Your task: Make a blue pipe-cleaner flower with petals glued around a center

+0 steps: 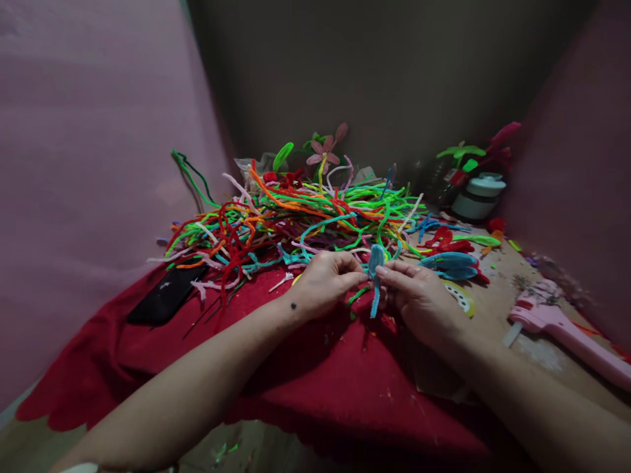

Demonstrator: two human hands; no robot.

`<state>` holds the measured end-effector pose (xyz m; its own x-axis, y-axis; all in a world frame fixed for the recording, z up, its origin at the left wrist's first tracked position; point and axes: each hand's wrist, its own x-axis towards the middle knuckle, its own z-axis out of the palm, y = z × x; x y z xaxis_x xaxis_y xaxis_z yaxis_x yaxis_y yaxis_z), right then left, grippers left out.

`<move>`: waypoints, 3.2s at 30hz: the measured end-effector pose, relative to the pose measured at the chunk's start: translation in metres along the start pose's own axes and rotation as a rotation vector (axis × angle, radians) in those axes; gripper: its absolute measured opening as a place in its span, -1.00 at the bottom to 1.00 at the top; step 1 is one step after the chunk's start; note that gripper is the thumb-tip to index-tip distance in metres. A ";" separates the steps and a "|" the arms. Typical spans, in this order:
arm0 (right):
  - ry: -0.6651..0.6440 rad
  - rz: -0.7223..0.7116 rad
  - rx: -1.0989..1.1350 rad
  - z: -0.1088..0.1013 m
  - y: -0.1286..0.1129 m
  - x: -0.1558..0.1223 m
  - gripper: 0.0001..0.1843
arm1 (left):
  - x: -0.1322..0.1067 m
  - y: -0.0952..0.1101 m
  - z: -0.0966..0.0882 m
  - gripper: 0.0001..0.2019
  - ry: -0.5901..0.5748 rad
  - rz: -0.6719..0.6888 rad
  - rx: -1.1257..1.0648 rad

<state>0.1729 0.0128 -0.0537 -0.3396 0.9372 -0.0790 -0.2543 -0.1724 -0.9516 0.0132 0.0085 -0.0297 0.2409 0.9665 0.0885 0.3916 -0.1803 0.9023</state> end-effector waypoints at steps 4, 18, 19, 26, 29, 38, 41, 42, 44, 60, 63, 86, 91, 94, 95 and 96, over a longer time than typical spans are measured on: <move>0.010 0.031 -0.036 -0.002 -0.004 0.001 -0.81 | -0.001 -0.001 -0.003 -0.86 -0.031 0.023 0.032; 0.080 -0.034 -0.081 -0.002 -0.004 0.004 -0.82 | -0.004 0.004 0.003 -0.88 0.032 -0.063 -0.281; 0.079 -0.042 -0.036 -0.002 -0.003 0.005 -0.83 | -0.003 0.003 0.004 -0.84 0.005 -0.102 -0.361; 0.054 -0.046 -0.015 0.000 -0.002 0.003 -0.84 | -0.001 -0.003 0.012 -0.85 -0.029 -0.164 -0.500; 0.068 -0.101 -0.035 0.000 -0.003 0.002 -0.80 | -0.002 0.000 0.011 -0.87 -0.039 -0.180 -0.463; 0.070 -0.200 -0.173 -0.001 -0.001 0.003 -0.80 | -0.003 -0.001 0.010 -0.86 -0.057 -0.180 -0.481; 0.053 -0.134 -0.123 -0.001 -0.002 0.003 -0.82 | -0.003 0.000 0.010 -0.87 -0.050 -0.196 -0.484; 0.053 -0.109 -0.099 -0.002 -0.002 0.004 -0.83 | -0.003 0.000 0.010 -0.87 -0.045 -0.195 -0.471; 0.062 -0.074 -0.068 -0.002 -0.001 0.004 -0.84 | -0.003 0.002 0.011 -0.87 -0.034 -0.182 -0.443; 0.103 -0.153 -0.175 -0.005 -0.004 0.003 -0.82 | -0.004 0.005 0.008 -0.84 0.054 -0.083 -0.200; 0.152 -0.209 -0.275 -0.005 -0.005 0.000 -0.78 | -0.002 0.004 0.007 -0.81 0.068 -0.052 -0.162; 0.103 -0.096 -0.309 0.003 -0.007 0.000 -0.72 | -0.001 -0.003 0.010 -0.87 -0.048 -0.097 -0.469; 0.187 -0.204 -0.334 0.000 -0.012 -0.002 -0.75 | -0.002 0.005 0.009 -0.87 0.032 -0.127 -0.416; 0.248 -0.198 -0.351 -0.002 -0.013 -0.002 -0.78 | -0.002 0.006 0.007 -0.86 0.029 -0.141 -0.385; 0.255 -0.202 -0.347 -0.003 -0.012 -0.002 -0.80 | -0.002 0.006 0.007 -0.86 0.027 -0.139 -0.380; 0.260 -0.209 -0.337 -0.004 -0.012 -0.002 -0.81 | -0.002 0.006 0.007 -0.86 0.031 -0.139 -0.378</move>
<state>0.1802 0.0146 -0.0437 -0.0631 0.9936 0.0940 0.0296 0.0960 -0.9949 0.0217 0.0043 -0.0272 0.1798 0.9830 -0.0379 0.0629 0.0269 0.9977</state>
